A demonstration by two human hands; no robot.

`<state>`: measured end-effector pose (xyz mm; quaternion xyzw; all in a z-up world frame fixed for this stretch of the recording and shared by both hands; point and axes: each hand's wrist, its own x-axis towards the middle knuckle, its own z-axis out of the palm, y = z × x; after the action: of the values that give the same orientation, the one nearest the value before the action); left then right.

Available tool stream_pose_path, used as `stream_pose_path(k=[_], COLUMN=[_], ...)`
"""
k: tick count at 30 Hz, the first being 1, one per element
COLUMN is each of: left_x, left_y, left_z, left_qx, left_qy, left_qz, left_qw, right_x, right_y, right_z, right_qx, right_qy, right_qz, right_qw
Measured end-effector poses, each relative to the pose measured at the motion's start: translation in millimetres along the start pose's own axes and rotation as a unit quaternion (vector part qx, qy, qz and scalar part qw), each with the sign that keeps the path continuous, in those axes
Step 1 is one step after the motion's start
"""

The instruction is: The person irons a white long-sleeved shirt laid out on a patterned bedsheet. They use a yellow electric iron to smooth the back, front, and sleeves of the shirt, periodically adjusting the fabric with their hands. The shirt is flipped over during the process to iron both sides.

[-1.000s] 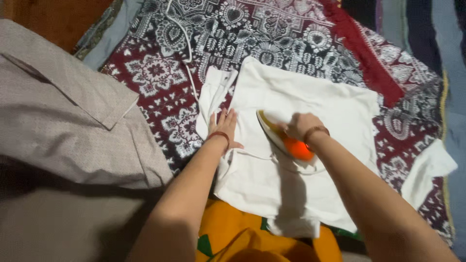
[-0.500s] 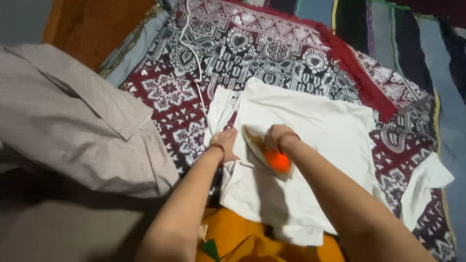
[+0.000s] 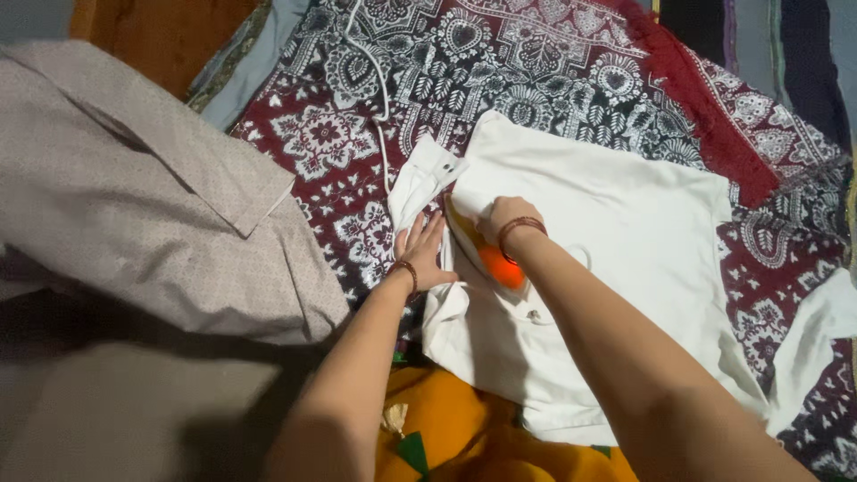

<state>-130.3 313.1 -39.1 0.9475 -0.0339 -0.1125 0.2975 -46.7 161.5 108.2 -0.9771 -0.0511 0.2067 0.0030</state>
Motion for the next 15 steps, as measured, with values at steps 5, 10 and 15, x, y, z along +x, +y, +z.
stream_pose_path(k=[5,10,15], left_x=[21.1,-12.6,-95.9], left_y=[-14.1,21.5,103.9], left_z=[7.2,4.9,-10.0], left_qx=[-0.024,-0.034,0.106], left_qy=[-0.027,0.079,0.002], left_qz=[-0.017,-0.028,0.163], left_qw=[0.999,0.996,0.981], right_x=[-9.0,-58.3,-96.0], right_y=[1.6,55.5,117.7], right_z=[-4.4,-8.6,-16.7], right_qx=[-0.037,-0.127,-0.157], right_qy=[-0.022,-0.088,-0.103], right_qz=[-0.047,-0.103,-0.089], right_qw=[0.998,0.983,0.978])
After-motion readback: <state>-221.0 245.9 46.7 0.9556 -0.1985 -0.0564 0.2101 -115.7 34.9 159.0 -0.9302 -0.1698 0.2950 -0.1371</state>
